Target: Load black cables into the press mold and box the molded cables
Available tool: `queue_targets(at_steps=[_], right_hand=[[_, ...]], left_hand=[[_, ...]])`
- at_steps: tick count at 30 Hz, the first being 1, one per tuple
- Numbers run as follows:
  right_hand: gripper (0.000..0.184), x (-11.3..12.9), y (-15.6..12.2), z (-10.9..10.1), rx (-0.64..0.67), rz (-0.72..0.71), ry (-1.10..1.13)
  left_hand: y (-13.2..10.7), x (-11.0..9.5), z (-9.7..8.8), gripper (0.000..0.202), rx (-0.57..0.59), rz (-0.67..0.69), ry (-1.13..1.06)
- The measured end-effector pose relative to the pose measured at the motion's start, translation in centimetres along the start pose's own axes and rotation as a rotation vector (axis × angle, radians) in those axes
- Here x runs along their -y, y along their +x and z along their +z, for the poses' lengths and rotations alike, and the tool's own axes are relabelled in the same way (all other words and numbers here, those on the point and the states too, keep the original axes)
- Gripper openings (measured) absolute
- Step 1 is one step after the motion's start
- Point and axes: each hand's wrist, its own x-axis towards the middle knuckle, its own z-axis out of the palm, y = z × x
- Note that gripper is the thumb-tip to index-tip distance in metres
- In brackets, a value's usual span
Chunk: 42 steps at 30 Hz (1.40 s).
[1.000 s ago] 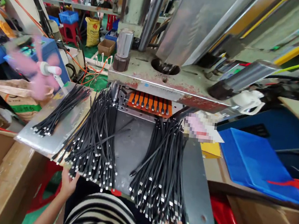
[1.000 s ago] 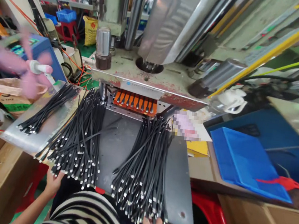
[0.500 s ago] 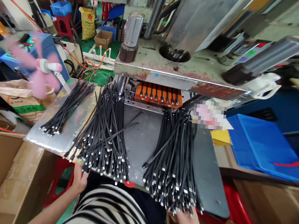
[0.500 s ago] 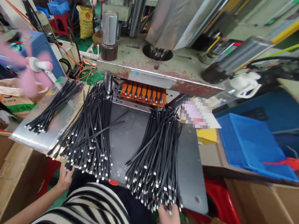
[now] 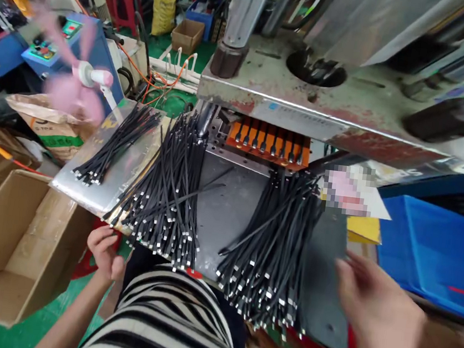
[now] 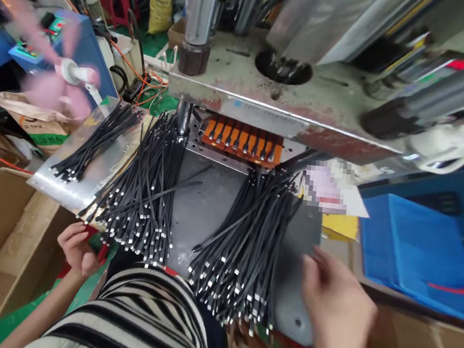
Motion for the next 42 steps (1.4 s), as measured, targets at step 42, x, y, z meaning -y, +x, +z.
queue_targets(at_steps=[42], right_hand=[[0.028, 7.4, 11.6, 0.5, 0.391, 0.039, -0.020]], left_hand=[[25.5, -4.2, 20.0, 0.026, 0.653, -0.135, 0.277]])
